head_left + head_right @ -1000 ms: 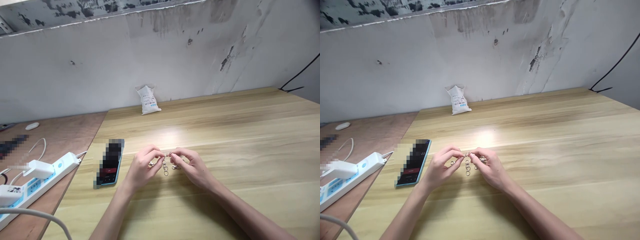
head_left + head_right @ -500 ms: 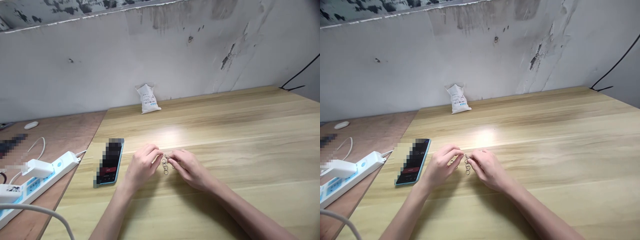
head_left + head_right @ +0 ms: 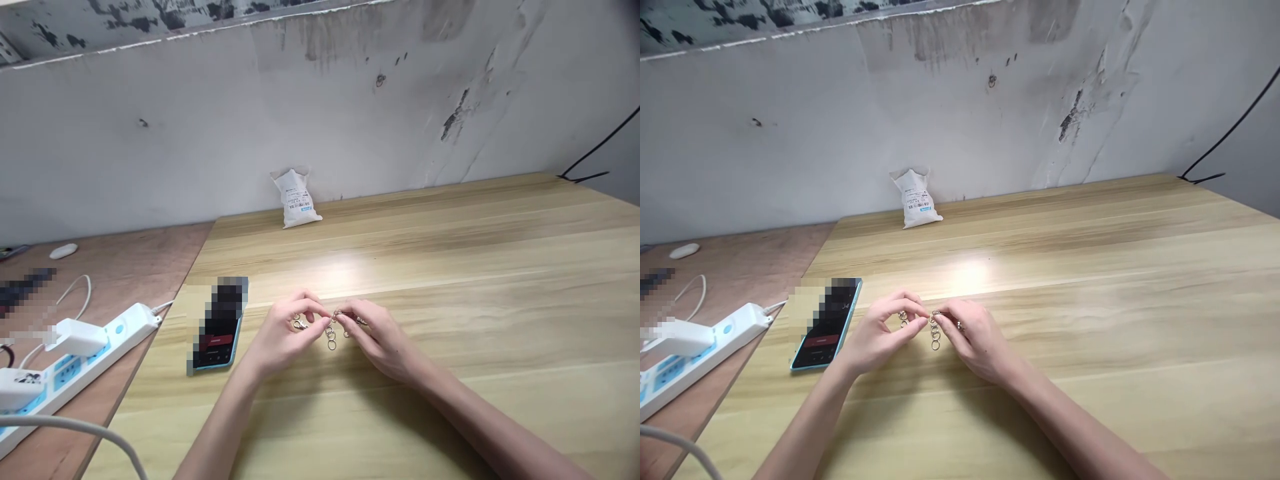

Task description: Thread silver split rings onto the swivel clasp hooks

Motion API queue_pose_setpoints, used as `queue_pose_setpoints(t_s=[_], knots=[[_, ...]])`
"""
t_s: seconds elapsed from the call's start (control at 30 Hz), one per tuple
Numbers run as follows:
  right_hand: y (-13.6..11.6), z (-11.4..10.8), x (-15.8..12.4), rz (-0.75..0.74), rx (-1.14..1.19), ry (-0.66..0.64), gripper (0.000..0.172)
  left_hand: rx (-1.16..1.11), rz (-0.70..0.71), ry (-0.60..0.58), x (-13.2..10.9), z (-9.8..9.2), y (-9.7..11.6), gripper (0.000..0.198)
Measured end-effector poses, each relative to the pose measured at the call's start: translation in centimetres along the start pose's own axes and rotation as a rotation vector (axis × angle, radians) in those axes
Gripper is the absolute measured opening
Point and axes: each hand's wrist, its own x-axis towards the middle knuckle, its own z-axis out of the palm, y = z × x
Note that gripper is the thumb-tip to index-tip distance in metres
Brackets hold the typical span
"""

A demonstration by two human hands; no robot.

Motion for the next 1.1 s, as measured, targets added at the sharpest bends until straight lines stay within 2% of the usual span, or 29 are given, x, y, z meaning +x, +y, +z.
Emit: queue_pose_setpoints(t_s=[0.1, 0.27, 0.43, 0.53, 0.63, 0.83, 1.0, 1.1], knots=[[0.0, 0.1, 0.0, -0.044, -0.055, 0.039, 0.019, -0.068, 0.0, 0.0, 0.0, 0.6, 0.7, 0.01], [0.2, 0.3, 0.0, -0.103, -0.147, 0.086, 0.017, -0.023, 0.054, 0.079, 0.2, 1.0, 0.8, 0.008], [0.4, 0.4, 0.1, -0.147, -0.279, 0.134, 0.015, 0.188, 0.09, 0.178, 0.1, 1.4, 0.4, 0.007], [0.6, 0.2, 0.2, -0.206, -0.413, 0.252, 0.011, 0.323, 0.097, 0.244, 0.1, 1.7, 0.2, 0.007], [0.7, 0.1, 0.1, -0.27, -0.543, 0.343, 0.009, 0.401, 0.1, 0.257, 0.2, 1.9, 0.1, 0.006], [0.4, -0.1, 0.0, -0.341, -0.672, 0.27, 0.023, 0.459, 0.083, 0.273, 0.2, 2.1, 0.0, 0.007], [0.4, -1.2, -0.1, -0.345, -0.577, 0.119, 0.01, 0.451, 0.056, 0.307, 0.1, 1.8, -0.1, 0.009], [0.5, -1.4, 0.0, -0.246, -0.484, 0.158, 0.009, 0.443, 0.07, 0.317, 0.1, 1.7, 0.0, 0.008]])
